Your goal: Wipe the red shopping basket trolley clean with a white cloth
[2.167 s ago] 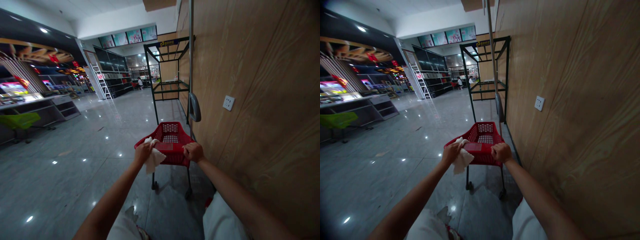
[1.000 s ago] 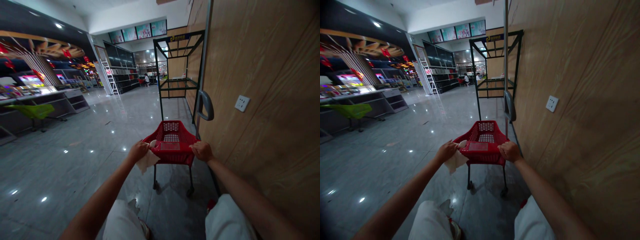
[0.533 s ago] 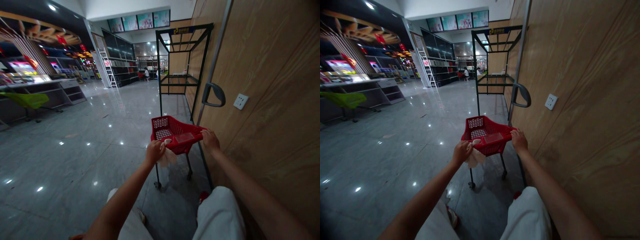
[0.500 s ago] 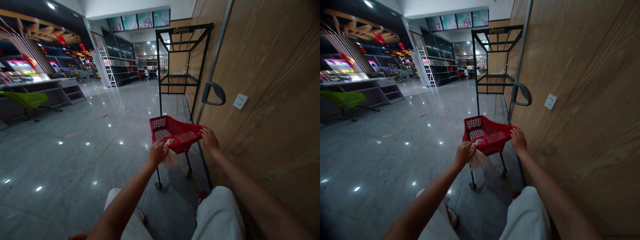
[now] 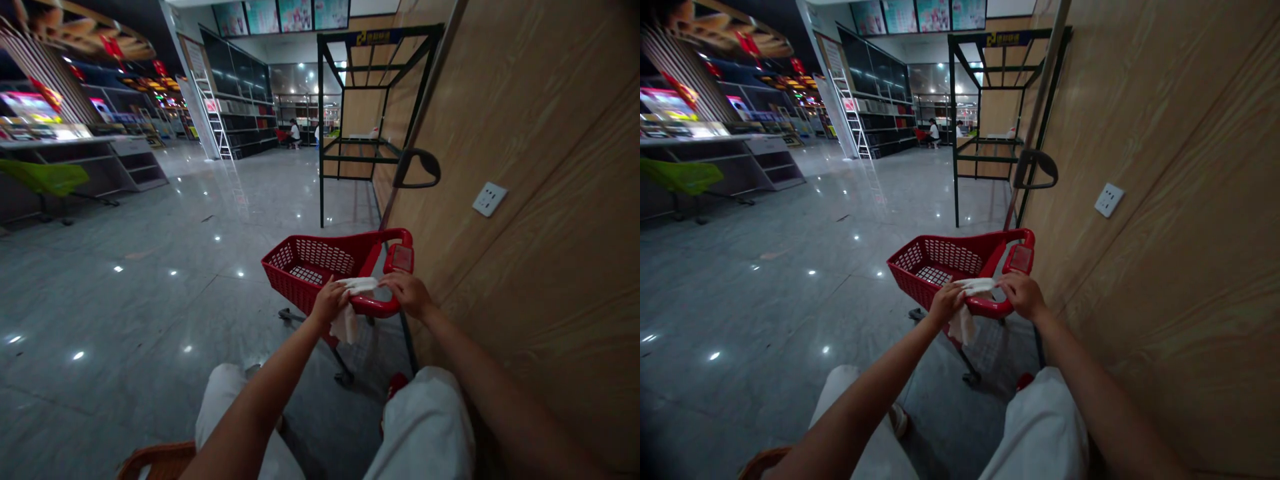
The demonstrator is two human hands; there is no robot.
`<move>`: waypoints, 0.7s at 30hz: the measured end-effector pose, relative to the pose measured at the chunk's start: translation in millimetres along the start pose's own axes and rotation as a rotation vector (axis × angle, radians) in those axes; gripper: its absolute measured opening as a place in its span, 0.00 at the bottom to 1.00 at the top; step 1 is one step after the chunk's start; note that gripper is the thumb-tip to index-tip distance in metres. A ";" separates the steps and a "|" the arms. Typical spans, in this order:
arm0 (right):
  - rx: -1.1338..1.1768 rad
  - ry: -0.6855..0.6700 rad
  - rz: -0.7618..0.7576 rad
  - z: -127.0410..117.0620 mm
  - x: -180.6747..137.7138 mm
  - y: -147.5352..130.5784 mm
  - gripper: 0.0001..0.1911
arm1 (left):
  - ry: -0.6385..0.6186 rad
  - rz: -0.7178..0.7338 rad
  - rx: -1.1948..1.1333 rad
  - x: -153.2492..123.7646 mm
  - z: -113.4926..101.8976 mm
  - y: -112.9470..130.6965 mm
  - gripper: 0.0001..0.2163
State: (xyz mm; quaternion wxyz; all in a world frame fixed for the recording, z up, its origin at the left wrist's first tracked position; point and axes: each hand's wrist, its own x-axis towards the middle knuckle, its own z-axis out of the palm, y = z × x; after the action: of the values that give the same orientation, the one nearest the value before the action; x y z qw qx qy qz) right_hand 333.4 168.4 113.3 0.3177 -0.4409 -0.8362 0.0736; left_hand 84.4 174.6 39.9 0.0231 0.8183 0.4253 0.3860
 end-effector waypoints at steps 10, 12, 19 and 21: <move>-0.594 -0.226 0.189 30.5 8.8 -79.7 0.22 | 0.027 -0.334 0.285 -18.0 -9.0 -34.8 0.14; -0.653 -0.178 0.186 43.0 5.1 -85.7 0.23 | 0.068 -0.362 0.266 -14.6 -7.6 -12.1 0.14; -0.691 -0.105 0.126 46.2 4.3 -64.6 0.20 | 0.031 -0.174 0.046 5.8 2.5 57.8 0.16; -0.696 -0.087 0.122 43.4 4.1 -58.0 0.21 | -0.062 -0.045 0.059 3.5 3.8 44.8 0.16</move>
State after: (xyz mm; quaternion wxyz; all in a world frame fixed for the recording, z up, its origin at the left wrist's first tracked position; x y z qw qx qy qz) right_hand 265.8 143.6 104.5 0.1073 -0.5685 -0.7960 -0.1782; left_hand 118.5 149.7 55.8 0.0207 0.8204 0.4539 0.3471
